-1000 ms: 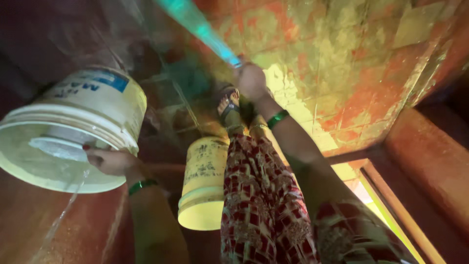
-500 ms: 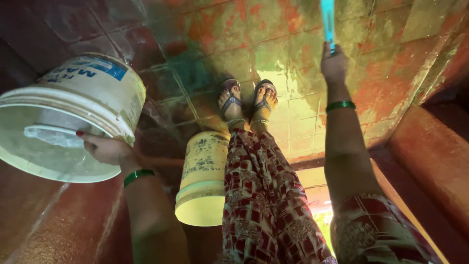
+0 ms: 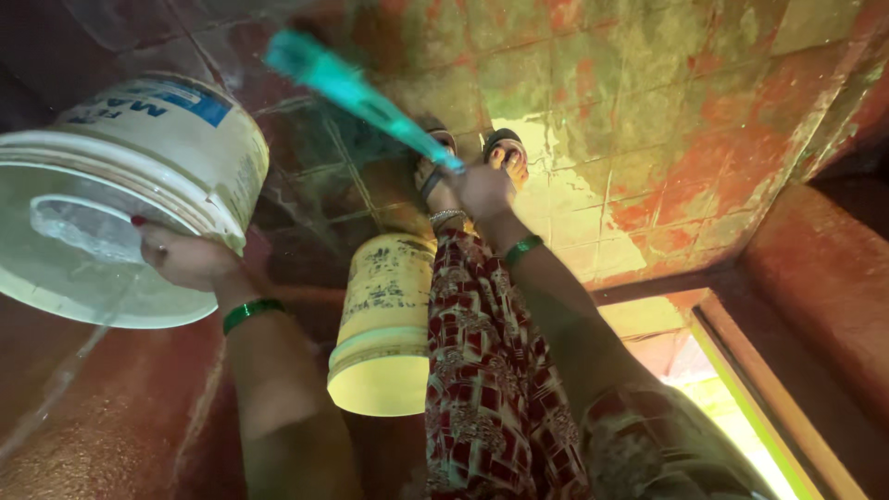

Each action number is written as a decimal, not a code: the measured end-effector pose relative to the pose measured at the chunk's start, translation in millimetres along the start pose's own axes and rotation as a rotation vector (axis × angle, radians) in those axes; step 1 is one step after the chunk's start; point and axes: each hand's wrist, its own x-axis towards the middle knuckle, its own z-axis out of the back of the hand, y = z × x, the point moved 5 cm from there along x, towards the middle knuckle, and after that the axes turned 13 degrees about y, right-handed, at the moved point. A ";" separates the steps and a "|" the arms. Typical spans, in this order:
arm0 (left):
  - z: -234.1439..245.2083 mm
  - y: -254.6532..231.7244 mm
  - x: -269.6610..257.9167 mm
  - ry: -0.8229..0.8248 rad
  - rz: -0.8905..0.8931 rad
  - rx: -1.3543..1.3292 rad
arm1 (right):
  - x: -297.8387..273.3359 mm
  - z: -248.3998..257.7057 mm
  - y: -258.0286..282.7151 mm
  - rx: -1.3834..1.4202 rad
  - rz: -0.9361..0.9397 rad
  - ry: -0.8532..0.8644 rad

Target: The person cleans a bathroom floor and lower wall area by scrubbing a shelf and tiles with a brush and pouring water from a small container.

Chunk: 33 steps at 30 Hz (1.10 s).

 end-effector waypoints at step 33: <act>387.7 -21.5 -47.4 -0.563 -0.151 0.918 | -117.8 108.3 -84.5 0.858 -0.090 -0.142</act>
